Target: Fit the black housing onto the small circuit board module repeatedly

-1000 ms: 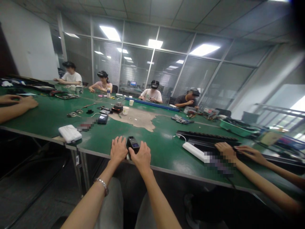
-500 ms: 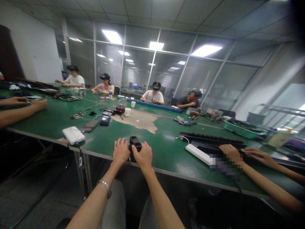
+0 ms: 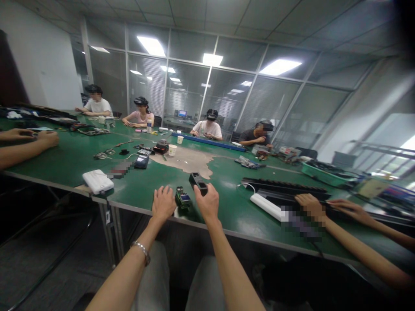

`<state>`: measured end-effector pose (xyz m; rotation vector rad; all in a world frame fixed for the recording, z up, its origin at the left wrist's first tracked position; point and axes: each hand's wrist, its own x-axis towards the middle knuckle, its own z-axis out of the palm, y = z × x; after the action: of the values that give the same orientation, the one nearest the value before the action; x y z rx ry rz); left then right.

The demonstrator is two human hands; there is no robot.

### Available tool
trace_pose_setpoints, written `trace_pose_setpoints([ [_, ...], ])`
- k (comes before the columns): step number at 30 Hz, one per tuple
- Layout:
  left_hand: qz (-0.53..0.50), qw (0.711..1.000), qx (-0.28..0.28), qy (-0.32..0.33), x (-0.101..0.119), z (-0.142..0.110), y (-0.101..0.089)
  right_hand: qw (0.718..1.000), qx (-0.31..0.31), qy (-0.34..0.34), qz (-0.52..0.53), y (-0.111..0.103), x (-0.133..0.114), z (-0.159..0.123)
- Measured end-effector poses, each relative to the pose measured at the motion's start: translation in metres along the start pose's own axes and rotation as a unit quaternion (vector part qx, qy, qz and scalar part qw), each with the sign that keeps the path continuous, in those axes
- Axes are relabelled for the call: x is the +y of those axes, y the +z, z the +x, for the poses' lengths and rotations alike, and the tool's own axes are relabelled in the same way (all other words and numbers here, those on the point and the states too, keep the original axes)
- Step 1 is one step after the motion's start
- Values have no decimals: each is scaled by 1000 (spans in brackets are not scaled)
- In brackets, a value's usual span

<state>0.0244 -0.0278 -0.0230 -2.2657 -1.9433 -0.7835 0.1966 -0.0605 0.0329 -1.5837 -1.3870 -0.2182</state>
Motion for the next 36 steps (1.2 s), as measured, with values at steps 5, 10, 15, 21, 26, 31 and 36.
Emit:
trace_pose_setpoints([
  [5,5,1000,2,1,0,0,1,998,-42,26,-39,4,17,-14],
  [10,7,1000,1,6,0,1,1,993,-77,46,-75,11,27,-28],
  [15,8,1000,-5,4,0,1,0,988,-103,51,-103,12,34,-35],
  [21,6,1000,-10,-1,1,0,-2,986,-109,56,-116,6,32,-36],
  [26,6,1000,-12,1,2,0,-4,989,-99,50,-102,1,25,-29],
  [31,5,1000,-10,2,2,0,-3,993,-86,21,-72,-4,7,-17],
  [36,3,1000,-3,1,2,-1,-3,995,-86,-4,-54,-1,-16,-18],
])
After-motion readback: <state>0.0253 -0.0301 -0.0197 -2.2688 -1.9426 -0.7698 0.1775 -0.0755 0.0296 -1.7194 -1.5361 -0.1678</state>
